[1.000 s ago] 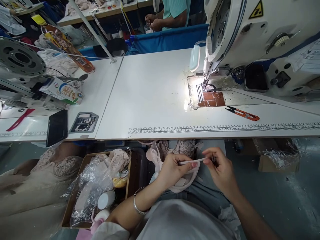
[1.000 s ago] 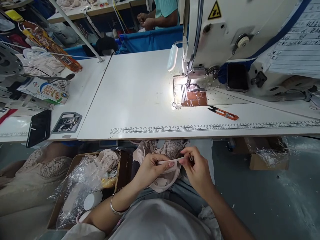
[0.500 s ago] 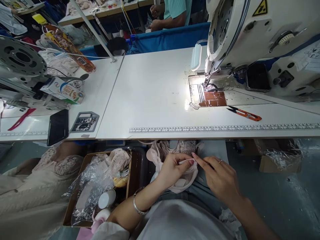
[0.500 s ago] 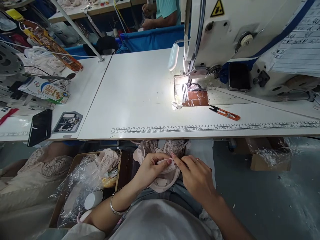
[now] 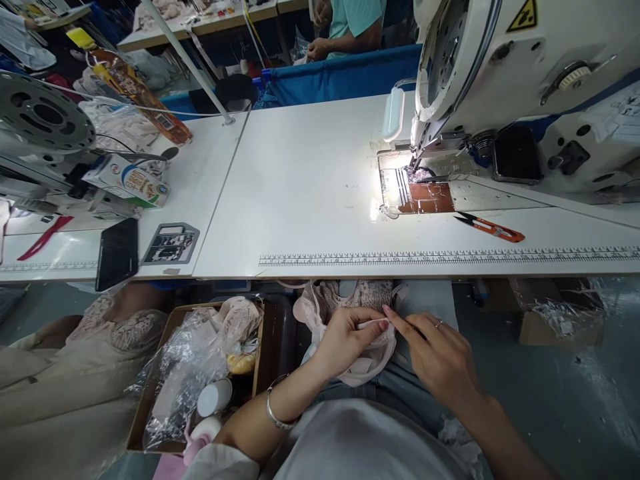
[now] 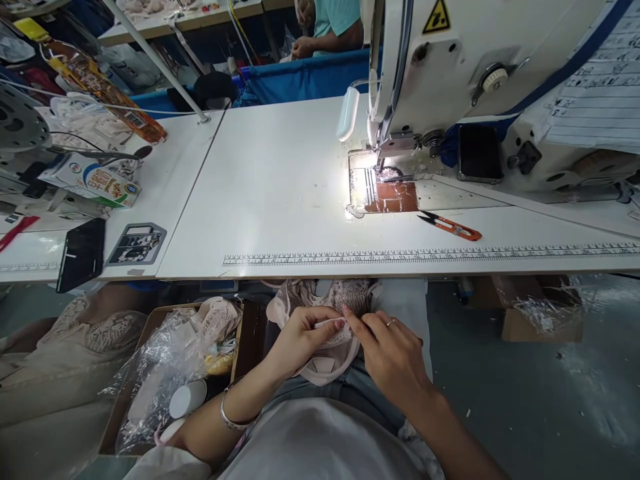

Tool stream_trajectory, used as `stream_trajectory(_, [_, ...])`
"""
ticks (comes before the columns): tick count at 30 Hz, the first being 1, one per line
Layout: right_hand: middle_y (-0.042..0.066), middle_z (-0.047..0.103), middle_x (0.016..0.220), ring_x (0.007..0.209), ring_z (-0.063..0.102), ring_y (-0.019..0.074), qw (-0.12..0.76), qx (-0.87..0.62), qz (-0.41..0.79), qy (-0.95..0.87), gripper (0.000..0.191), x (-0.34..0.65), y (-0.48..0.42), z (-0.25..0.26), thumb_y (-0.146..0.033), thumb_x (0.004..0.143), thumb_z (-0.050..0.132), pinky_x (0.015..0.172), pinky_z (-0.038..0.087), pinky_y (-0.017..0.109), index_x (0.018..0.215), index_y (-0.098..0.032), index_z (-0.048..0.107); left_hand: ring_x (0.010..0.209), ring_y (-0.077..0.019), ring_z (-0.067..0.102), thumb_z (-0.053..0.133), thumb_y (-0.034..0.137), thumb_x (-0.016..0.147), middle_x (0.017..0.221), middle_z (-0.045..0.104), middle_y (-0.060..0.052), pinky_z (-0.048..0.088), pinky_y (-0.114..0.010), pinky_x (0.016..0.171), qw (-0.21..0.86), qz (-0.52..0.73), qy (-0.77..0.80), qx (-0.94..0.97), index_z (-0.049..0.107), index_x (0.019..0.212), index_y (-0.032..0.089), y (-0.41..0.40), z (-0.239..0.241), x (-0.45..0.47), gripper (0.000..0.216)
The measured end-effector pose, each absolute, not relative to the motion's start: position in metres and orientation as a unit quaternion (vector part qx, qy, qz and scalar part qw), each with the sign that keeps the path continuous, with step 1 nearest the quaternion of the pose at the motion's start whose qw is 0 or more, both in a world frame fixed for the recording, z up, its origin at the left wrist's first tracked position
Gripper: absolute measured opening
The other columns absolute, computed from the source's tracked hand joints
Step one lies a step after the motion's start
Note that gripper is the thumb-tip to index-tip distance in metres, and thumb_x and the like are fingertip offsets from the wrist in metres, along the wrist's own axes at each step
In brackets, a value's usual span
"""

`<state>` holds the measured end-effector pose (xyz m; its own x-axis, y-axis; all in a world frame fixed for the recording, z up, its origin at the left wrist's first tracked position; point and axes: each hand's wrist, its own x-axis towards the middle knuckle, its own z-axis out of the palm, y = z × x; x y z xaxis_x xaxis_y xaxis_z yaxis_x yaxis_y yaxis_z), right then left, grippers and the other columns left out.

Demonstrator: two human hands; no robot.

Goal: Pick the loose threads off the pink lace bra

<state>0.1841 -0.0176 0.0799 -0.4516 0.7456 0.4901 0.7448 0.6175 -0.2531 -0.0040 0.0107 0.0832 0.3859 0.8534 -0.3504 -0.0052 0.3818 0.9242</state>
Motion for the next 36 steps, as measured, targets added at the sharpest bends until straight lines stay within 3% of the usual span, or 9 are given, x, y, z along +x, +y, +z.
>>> stream_trajectory(3, [0.005,0.058,0.089,0.072,0.057,0.0171,0.336,-0.447,0.1,-0.823,0.049,0.18,-0.022,0.076,-0.002,0.107,0.037,0.064,0.044,0.028,0.15,-0.025,0.048,0.062,-0.0105,0.039,0.069,0.055,0.083,0.066,0.052,-0.001,0.032,-0.022,0.058,0.699,0.302,0.449,0.468,0.073,0.083,0.008,0.011,0.084,-0.004,0.047])
stream_trajectory(6, [0.003,0.056,0.082,0.062,0.051,0.0158,0.4,-0.458,0.332,-0.721,0.035,0.175,-0.024,0.075,-0.019,0.112,0.041,0.052,0.04,0.026,0.141,-0.028,0.058,0.053,-0.0075,0.028,0.068,0.061,0.082,0.056,0.04,0.003,0.024,-0.022,0.05,0.72,0.272,0.436,0.467,0.072,0.081,0.007,0.009,0.084,-0.004,0.054])
stream_trajectory(9, [-0.003,0.037,0.061,0.046,0.031,0.0132,0.47,-0.421,0.561,-0.536,0.029,0.18,-0.018,0.08,-0.038,0.113,0.044,0.043,0.031,0.024,0.127,-0.028,0.067,0.049,-0.0064,0.024,0.07,0.065,0.078,0.053,0.036,0.004,0.019,-0.022,0.047,0.741,0.247,0.425,0.457,0.071,0.079,0.007,0.008,0.084,-0.005,0.057])
stream_trajectory(11, [-0.006,0.021,0.058,0.043,0.015,0.0121,0.544,-0.389,0.611,-0.423,0.035,0.189,-0.011,0.086,-0.05,0.111,0.044,0.039,0.023,0.023,0.114,-0.027,0.07,0.05,-0.0069,0.026,0.07,0.068,0.077,0.054,0.039,0.003,0.02,-0.022,0.047,0.736,0.246,0.431,0.461,0.07,0.076,0.008,0.007,0.083,-0.006,0.059])
stream_trajectory(15, [-0.006,0.022,0.057,0.044,0.014,0.0123,0.611,-0.417,0.511,-0.437,0.042,0.204,-0.005,0.091,-0.063,0.105,0.054,0.041,0.021,0.024,0.096,-0.024,0.067,0.05,-0.0072,0.024,0.062,0.068,0.082,0.052,0.034,0.004,0.02,-0.023,0.048,0.689,0.256,0.465,0.493,0.065,0.07,0.01,0.007,0.083,-0.009,0.059])
stream_trajectory(18, [-0.004,0.036,0.063,0.049,0.033,0.0137,0.523,-0.473,0.353,-0.616,0.032,0.197,-0.01,0.087,-0.052,0.104,0.064,0.047,0.029,0.026,0.092,-0.022,0.062,0.053,-0.0079,0.027,0.058,0.06,0.087,0.052,0.035,0.004,0.023,-0.022,0.052,0.635,0.271,0.485,0.538,0.064,0.067,0.011,0.009,0.084,-0.008,0.054])
stream_trajectory(23, [0.001,0.046,0.08,0.061,0.047,0.0139,0.429,-0.476,0.164,-0.75,0.038,0.178,-0.015,0.081,-0.052,0.106,0.06,0.054,0.037,0.027,0.089,-0.019,0.058,0.055,-0.0101,0.038,0.055,0.055,0.09,0.053,0.046,0.001,0.031,-0.023,0.057,0.578,0.258,0.518,0.576,0.069,0.07,0.012,0.007,0.086,-0.004,0.05])
stream_trajectory(30, [0.001,0.049,0.081,0.062,0.049,0.0139,0.422,-0.501,0.219,-0.724,0.021,0.179,-0.012,0.078,-0.029,0.109,0.055,0.052,0.039,0.024,0.091,-0.021,0.062,0.058,-0.0117,0.045,0.053,0.051,0.091,0.055,0.051,0.001,0.037,-0.023,0.064,0.575,0.243,0.525,0.579,0.069,0.071,0.014,0.004,0.083,-0.004,0.045])
stream_trajectory(36, [0.002,0.049,0.08,0.058,0.045,0.015,0.429,-0.504,0.266,-0.701,0.024,0.185,-0.006,0.077,-0.034,0.107,0.058,0.051,0.037,0.026,0.087,-0.021,0.064,0.055,-0.01,0.042,0.055,0.047,0.089,0.052,0.043,0.003,0.04,-0.026,0.075,0.598,0.258,0.508,0.564,0.063,0.064,0.014,0.006,0.087,-0.007,0.042])
